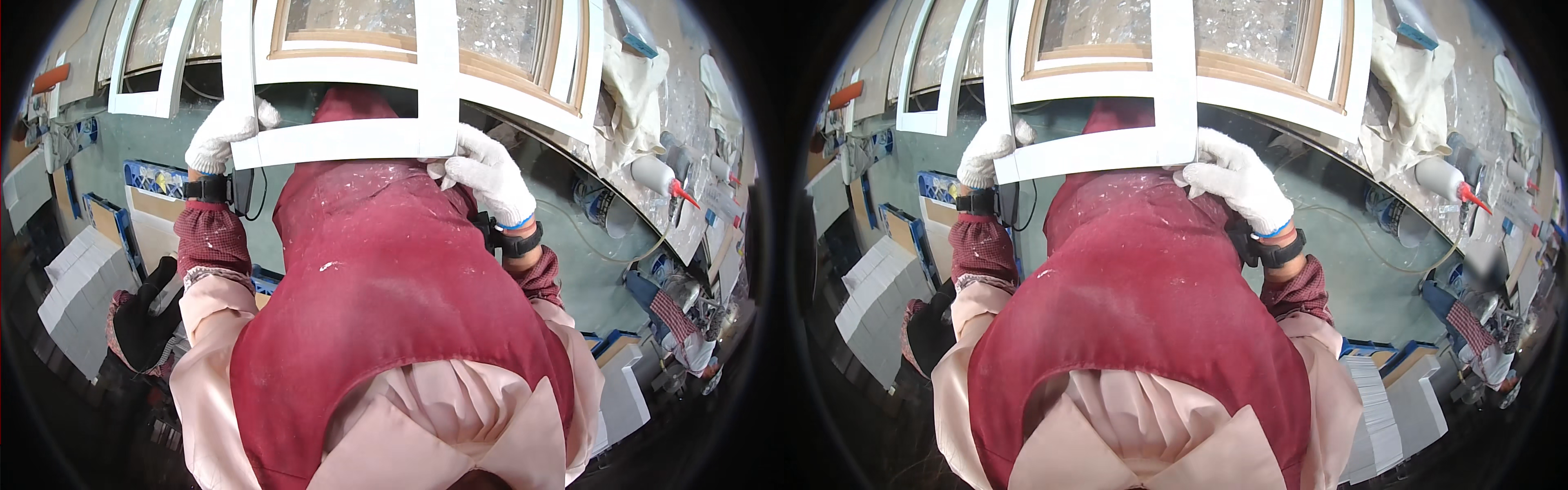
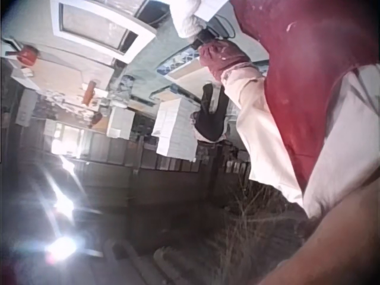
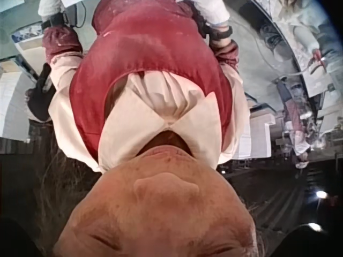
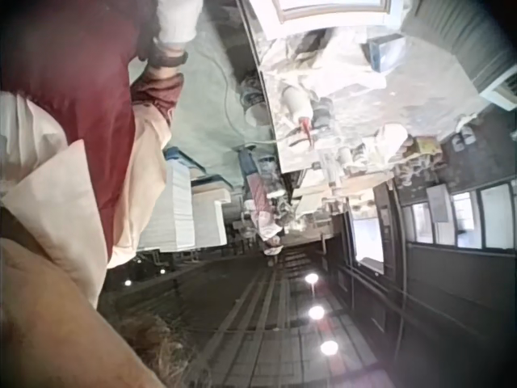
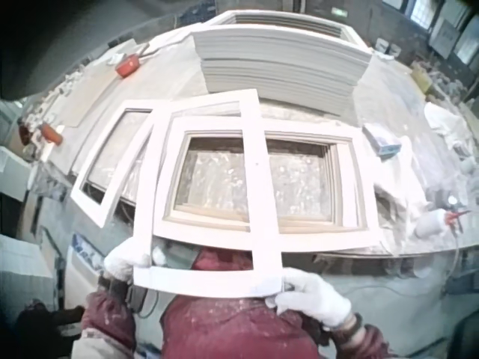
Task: Moving white wooden frames to a workbench and polishing them using a sander and a cloth.
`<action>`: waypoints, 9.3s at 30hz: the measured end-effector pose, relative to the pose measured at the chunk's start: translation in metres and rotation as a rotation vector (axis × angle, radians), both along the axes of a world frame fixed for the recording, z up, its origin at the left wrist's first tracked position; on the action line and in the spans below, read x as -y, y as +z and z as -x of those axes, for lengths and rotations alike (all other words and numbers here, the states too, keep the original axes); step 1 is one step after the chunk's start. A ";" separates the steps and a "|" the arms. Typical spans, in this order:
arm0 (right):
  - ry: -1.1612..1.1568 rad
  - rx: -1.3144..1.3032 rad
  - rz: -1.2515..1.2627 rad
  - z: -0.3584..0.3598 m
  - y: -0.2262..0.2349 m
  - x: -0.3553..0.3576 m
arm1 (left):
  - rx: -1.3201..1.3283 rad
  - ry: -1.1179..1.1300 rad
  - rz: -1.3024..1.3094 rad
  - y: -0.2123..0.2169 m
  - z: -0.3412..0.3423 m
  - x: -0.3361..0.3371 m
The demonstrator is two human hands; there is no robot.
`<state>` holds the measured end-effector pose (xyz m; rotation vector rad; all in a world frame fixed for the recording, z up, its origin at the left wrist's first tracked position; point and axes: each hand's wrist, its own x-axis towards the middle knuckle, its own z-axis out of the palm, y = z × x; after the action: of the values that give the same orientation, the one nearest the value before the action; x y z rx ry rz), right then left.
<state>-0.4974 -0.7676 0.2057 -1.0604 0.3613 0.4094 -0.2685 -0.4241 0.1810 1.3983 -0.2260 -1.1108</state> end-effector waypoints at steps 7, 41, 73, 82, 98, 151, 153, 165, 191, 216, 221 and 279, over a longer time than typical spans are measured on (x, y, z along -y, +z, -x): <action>-0.051 0.010 -0.025 0.004 -0.005 -0.004 | -0.018 0.195 0.074 0.011 0.028 0.000; 0.547 0.165 0.046 -0.076 0.024 -0.095 | 0.075 0.860 0.761 -0.005 -0.056 -0.113; 0.037 -0.138 0.178 -0.017 -0.023 -0.033 | 0.389 0.710 -1.098 -0.007 -0.153 -0.131; -0.048 -0.113 0.169 -0.007 -0.027 -0.032 | 0.510 0.173 -1.257 -0.031 -0.190 -0.147; -0.104 -0.109 0.138 0.009 -0.035 -0.026 | 0.346 0.529 -0.751 0.012 -0.107 -0.166; -0.040 -0.099 0.216 0.006 -0.039 -0.034 | -0.042 1.021 -0.041 -0.017 -0.057 -0.108; -0.066 -0.115 0.179 0.010 -0.037 -0.034 | 0.612 0.879 -0.839 -0.006 -0.057 -0.106; -0.048 -0.129 0.245 0.006 -0.025 -0.041 | 1.663 -0.390 -1.315 0.022 -0.115 -0.095; -0.155 -0.134 0.218 0.016 -0.037 -0.034 | 1.315 -0.507 -1.526 0.034 -0.117 -0.069; -0.153 -0.120 0.223 0.013 -0.044 -0.029 | 1.041 0.047 -1.441 0.027 -0.119 -0.022; -0.149 -0.133 0.224 0.015 -0.046 -0.028 | 0.956 0.079 -1.380 0.036 -0.116 -0.021; 0.039 0.492 1.641 0.014 0.027 -0.046 | 0.297 0.666 0.111 -0.002 0.074 0.036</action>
<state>-0.5111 -0.7216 0.2326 -2.6929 0.1742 -0.2523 -0.3424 -0.4604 0.1789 1.3868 -0.0215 -0.3377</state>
